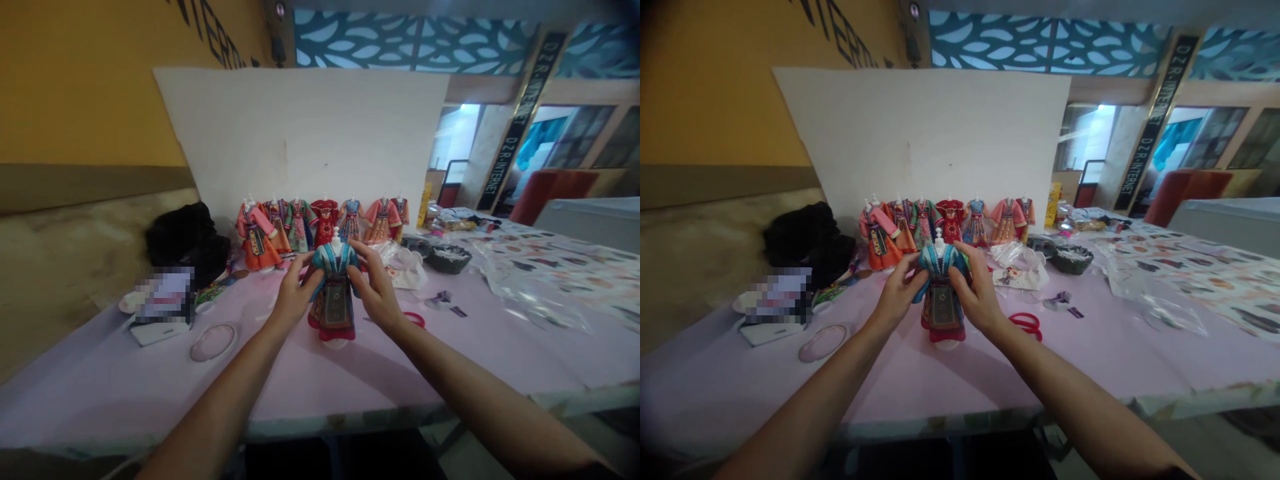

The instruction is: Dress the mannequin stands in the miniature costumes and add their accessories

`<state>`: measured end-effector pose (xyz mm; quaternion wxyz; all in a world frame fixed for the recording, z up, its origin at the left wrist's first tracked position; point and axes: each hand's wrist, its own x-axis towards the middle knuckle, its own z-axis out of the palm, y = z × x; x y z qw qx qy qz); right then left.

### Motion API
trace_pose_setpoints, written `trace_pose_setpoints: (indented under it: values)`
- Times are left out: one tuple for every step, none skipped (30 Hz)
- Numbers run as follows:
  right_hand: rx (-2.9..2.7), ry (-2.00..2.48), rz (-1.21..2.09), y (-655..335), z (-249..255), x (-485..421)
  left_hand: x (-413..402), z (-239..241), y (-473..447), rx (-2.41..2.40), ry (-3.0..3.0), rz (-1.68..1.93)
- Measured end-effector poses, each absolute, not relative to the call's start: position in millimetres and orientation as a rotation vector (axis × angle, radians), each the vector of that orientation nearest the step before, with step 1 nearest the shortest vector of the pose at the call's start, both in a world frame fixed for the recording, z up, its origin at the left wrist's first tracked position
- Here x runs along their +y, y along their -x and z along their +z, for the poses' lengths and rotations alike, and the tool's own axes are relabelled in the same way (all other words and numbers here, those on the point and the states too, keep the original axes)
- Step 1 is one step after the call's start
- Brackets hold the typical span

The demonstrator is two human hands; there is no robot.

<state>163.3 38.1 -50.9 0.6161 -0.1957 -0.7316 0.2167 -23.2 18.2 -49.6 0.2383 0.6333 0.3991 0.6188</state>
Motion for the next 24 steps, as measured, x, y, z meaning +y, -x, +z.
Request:
trace_pose_setpoints:
  values:
    - [-1.681,0.449,0.498,-164.1,-50.8,38.1,17.1,-49.0,24.0,1.100,-1.722,1.692]
    - [-1.679,0.452,0.496,-165.2,-50.7,38.2,15.7,-48.6,25.5,1.110,-1.708,1.689]
    - [-1.679,0.460,0.492,-166.5,-50.8,38.2,14.0,-48.5,27.5,1.121,-1.694,1.688]
    - [-1.678,0.473,0.485,-168.0,-51.1,38.3,12.1,-48.7,29.9,1.134,-1.679,1.693]
    - [-1.677,0.487,0.475,-169.6,-51.7,38.5,10.2,-49.1,32.4,1.147,-1.663,1.703]
    - [-1.677,0.499,0.469,-171.2,-52.7,38.9,8.2,-49.6,34.9,1.158,-1.648,1.715]
    - [-1.675,0.508,0.463,-172.7,-54.0,39.4,6.4,-50.2,37.0,1.168,-1.637,1.726]
    - [-1.672,0.512,0.457,-174.1,-55.7,40.2,4.8,-50.7,38.7,1.175,-1.636,1.733]
    - [-1.670,0.514,0.452,-175.2,-57.6,41.0,3.6,-50.9,39.9,1.181,-1.645,1.734]
    - [-1.672,0.516,0.448,-176.1,-59.7,41.9,2.9,-50.8,40.7,1.186,-1.666,1.726]
    - [-1.676,0.518,0.443,-176.7,-61.6,42.8,2.9,-50.4,40.9,1.192,-1.694,1.713]
    - [-1.679,0.518,0.440,-177.1,-63.3,43.4,3.4,-49.7,40.7,1.199,-1.724,1.698]
    - [-1.681,0.515,0.440,-177.2,-64.6,43.6,4.6,-48.8,40.1,1.208,-1.749,1.680]
    - [-1.683,0.511,0.443,-177.2,-65.3,43.4,6.2,-47.7,39.2,1.217,-1.768,1.664]
    - [-1.683,0.505,0.449,-176.9,-65.3,42.8,8.2,-46.5,38.1,1.225,-1.779,1.651]
    - [-1.682,0.500,0.453,-176.6,-64.8,41.6,10.3,-45.4,36.8,1.234,-1.786,1.644]
    - [-1.683,0.493,0.457,-176.1,-63.8,40.1,12.3,-44.4,35.4,1.244,-1.792,1.645]
    - [-1.689,0.483,0.458,-175.5,-62.5,38.4,14.0,-43.6,34.1,1.256,-1.797,1.654]
    - [-1.696,0.473,0.456,-175.0,-61.0,36.5,15.3,-43.0,33.0,1.269,-1.802,1.667]
    - [-1.704,0.463,0.451,-174.5,-59.7,34.8,16.0,-42.5,32.2,1.280,-1.805,1.684]
    - [-1.713,0.454,0.444,-174.3,-58.5,33.3,16.2,-42.3,31.8,1.288,-1.804,1.700]
    - [-1.720,0.449,0.440,-174.3,-57.7,32.3,15.7,-42.1,31.7,1.289,-1.801,1.711]
    - [-1.724,0.449,0.436,-174.7,-57.3,31.5,14.5,-42.0,32.0,1.284,-1.794,1.716]
    - [-1.723,0.454,0.433,-175.3,-57.2,31.2,12.9,-41.8,32.6,1.274,-1.783,1.716]
